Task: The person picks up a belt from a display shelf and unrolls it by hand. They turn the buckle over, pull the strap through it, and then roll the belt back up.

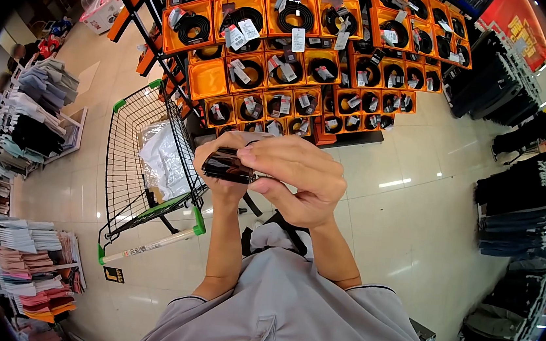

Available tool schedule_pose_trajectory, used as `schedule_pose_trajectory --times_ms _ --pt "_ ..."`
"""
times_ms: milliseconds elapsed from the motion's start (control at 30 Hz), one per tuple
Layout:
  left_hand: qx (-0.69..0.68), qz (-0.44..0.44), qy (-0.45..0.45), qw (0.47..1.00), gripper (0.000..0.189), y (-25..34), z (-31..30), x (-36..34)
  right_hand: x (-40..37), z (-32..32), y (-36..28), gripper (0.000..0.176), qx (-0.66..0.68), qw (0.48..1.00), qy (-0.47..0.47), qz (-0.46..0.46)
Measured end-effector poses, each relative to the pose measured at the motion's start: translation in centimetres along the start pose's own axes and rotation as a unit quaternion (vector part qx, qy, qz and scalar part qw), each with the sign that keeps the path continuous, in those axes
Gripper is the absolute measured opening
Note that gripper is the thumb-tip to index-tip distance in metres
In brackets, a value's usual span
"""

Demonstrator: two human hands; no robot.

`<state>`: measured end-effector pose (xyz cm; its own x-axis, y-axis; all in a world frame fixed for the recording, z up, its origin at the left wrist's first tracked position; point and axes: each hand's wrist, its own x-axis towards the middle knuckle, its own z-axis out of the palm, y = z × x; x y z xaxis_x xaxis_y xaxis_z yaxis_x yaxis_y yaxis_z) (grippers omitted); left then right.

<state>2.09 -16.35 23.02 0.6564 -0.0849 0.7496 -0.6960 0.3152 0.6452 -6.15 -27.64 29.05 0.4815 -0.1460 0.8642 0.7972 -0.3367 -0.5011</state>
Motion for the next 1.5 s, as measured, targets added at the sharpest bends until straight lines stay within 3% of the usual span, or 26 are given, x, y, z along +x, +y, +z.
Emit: schedule_pose_trajectory --times_ms 67,100,367,533,900,1000,1133,1200,1233,1400,1433,1500 --pt "0.006 0.003 0.002 1.000 0.071 0.0 0.0 0.0 0.0 -0.1 -0.1 0.035 0.002 1.000 0.001 0.008" --pt "0.005 0.008 0.002 1.000 0.069 0.0 0.1 0.0 0.0 -0.3 -0.1 0.025 0.016 1.000 0.001 0.012" --pt "0.004 -0.002 -0.034 0.999 0.056 0.3 0.0 0.1 0.1 -0.6 -0.6 0.021 0.028 0.995 0.016 0.091" --pt "-0.060 -0.105 -0.015 0.992 0.047 0.9 0.5 0.1 0.2 -0.2 -0.6 0.026 0.091 0.980 0.042 0.174" --pt "-0.083 -0.093 -0.018 0.992 0.039 0.4 0.9 0.0 0.1 -0.7 0.0 0.025 0.042 0.990 0.039 0.129" --pt "-0.046 -0.117 -0.066 0.990 0.040 0.4 0.6 0.2 0.3 -0.8 0.0 0.024 0.046 0.987 0.057 0.143" --pt "-0.127 -0.253 -0.104 0.953 0.058 1.5 1.0 1.4 0.1 -0.7 -0.1 0.021 0.058 0.971 0.090 0.214" --pt "-0.157 -0.262 -0.096 0.947 0.062 2.0 1.3 1.8 -0.1 -0.6 0.1 0.022 0.068 0.962 0.088 0.250" --pt "-0.157 -0.263 -0.097 0.947 0.062 1.8 1.2 1.7 0.0 -0.5 0.8 0.020 0.054 0.973 0.089 0.205" --pt "-0.192 -0.291 -0.161 0.923 0.065 0.2 0.7 0.3 0.5 -0.5 0.1 0.020 0.066 0.962 0.102 0.244" --pt "-0.190 -0.297 -0.205 0.913 0.075 0.1 0.2 0.5 0.2 -0.7 0.3 0.022 0.049 0.962 0.101 0.247" --pt "-0.203 -0.283 -0.207 0.914 0.081 -0.1 0.4 0.7 0.3 -1.0 0.8 0.021 0.050 0.965 0.099 0.238"
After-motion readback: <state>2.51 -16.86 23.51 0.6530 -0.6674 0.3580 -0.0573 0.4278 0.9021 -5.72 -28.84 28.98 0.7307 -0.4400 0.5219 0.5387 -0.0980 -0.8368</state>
